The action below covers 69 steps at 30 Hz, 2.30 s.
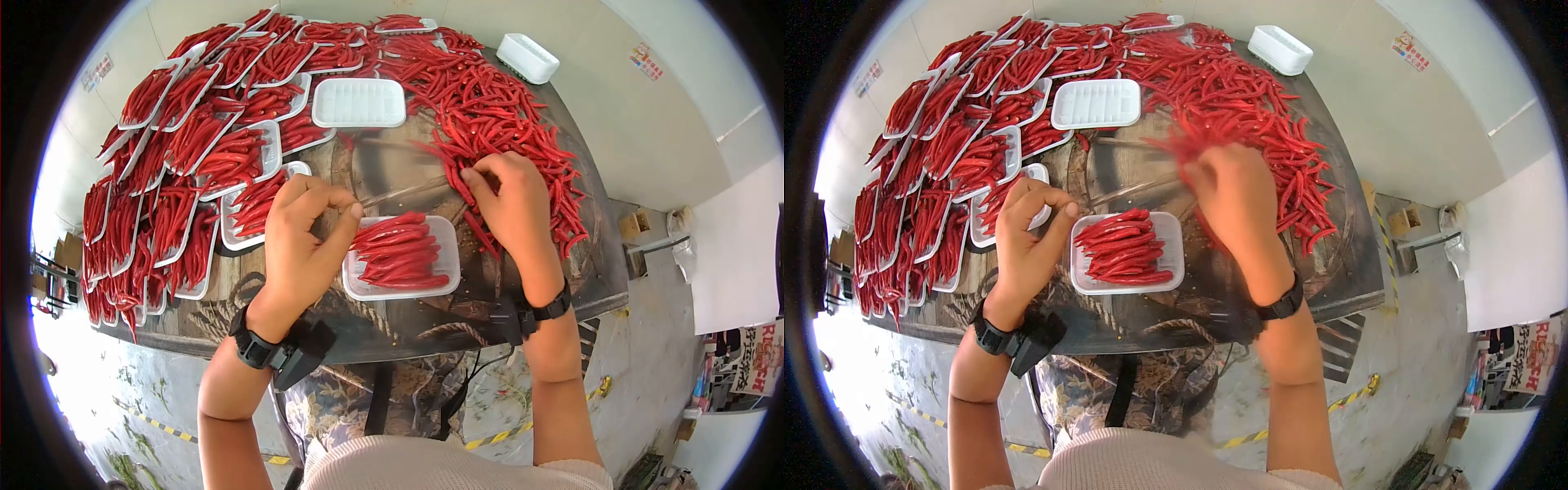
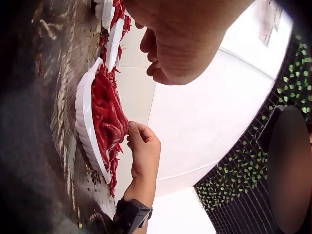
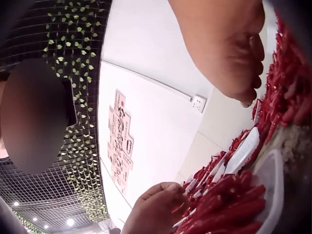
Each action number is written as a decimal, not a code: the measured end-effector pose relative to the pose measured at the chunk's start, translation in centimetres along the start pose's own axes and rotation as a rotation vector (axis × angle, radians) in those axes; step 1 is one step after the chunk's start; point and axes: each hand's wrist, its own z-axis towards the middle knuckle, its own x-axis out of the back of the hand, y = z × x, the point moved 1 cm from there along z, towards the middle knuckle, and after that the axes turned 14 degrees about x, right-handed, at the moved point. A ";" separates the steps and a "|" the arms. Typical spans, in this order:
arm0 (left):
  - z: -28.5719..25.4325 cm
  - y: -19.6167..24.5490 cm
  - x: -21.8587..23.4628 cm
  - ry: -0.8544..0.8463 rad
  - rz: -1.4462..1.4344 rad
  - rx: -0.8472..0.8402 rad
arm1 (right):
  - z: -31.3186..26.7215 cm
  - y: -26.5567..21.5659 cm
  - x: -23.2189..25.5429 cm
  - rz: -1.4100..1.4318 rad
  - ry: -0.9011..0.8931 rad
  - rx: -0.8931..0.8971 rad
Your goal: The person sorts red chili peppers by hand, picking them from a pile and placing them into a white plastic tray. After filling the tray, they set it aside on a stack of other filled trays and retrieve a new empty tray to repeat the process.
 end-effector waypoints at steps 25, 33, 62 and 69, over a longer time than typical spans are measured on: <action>0.1 0.1 0.3 0.082 -0.001 0.003 | 0.3 -5.6 0.4 0.540 -0.087 0.422; 0.2 -0.3 0.0 0.060 -0.019 0.010 | -0.1 -5.4 0.3 0.545 -0.195 0.423; -1.6 5.3 -2.0 -0.596 0.712 -0.114 | 0.3 0.9 -1.1 0.261 0.262 0.150; -1.0 4.9 -2.4 -0.615 0.670 -0.071 | 0.2 1.3 -1.4 0.245 0.249 0.145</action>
